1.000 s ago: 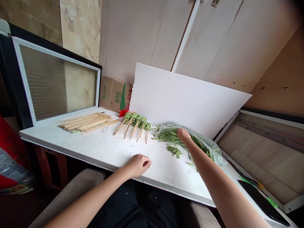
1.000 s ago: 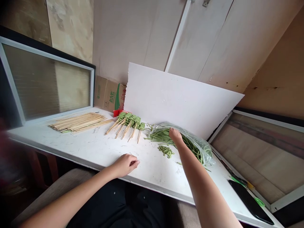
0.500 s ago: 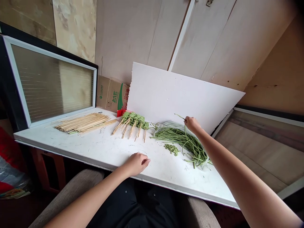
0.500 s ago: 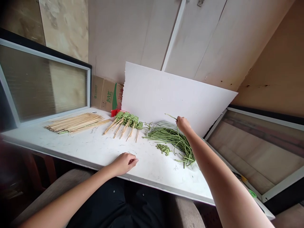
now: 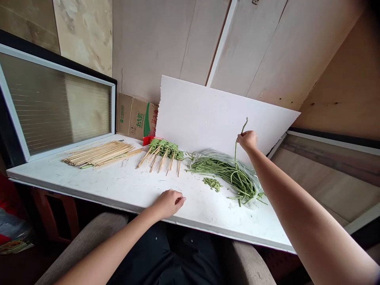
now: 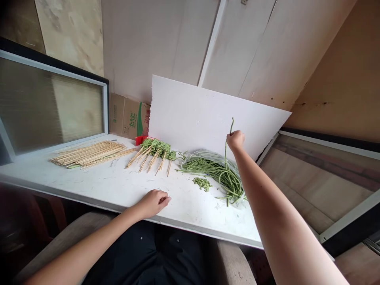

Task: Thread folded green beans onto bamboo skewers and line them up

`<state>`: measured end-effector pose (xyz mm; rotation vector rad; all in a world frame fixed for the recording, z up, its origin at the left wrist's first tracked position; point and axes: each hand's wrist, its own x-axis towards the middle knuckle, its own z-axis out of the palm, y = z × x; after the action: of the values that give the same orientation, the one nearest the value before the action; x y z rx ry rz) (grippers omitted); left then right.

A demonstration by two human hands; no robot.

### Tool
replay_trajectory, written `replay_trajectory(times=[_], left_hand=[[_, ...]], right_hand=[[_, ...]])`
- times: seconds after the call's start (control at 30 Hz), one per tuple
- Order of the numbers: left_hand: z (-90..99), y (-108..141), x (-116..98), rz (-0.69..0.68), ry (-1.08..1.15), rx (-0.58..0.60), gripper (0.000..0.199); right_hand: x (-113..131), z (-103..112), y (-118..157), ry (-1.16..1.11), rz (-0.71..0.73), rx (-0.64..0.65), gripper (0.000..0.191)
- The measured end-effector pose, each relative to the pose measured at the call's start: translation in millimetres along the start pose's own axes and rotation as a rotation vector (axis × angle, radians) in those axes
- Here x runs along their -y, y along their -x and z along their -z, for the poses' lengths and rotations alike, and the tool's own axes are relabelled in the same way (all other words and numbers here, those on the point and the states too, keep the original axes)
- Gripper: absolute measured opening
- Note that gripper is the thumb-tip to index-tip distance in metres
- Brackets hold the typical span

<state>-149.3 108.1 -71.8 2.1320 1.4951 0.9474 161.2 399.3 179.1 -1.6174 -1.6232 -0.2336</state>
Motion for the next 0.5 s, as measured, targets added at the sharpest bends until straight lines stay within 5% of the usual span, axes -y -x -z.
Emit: replay_trajectory(times=[0.2, 0.5], left_hand=[[-1.0, -0.4, 0.5, 0.004, -0.009, 0.005, 0.042], [-0.6, 0.5, 0.9, -0.007, -0.027, -0.005, 0.044]], right_hand=[[25.1, 4.6, 0.0, -0.288, -0.115, -0.034, 0.025], [70.0, 11.7, -18.2, -0.693, 0.094, -0.147, 0.013]])
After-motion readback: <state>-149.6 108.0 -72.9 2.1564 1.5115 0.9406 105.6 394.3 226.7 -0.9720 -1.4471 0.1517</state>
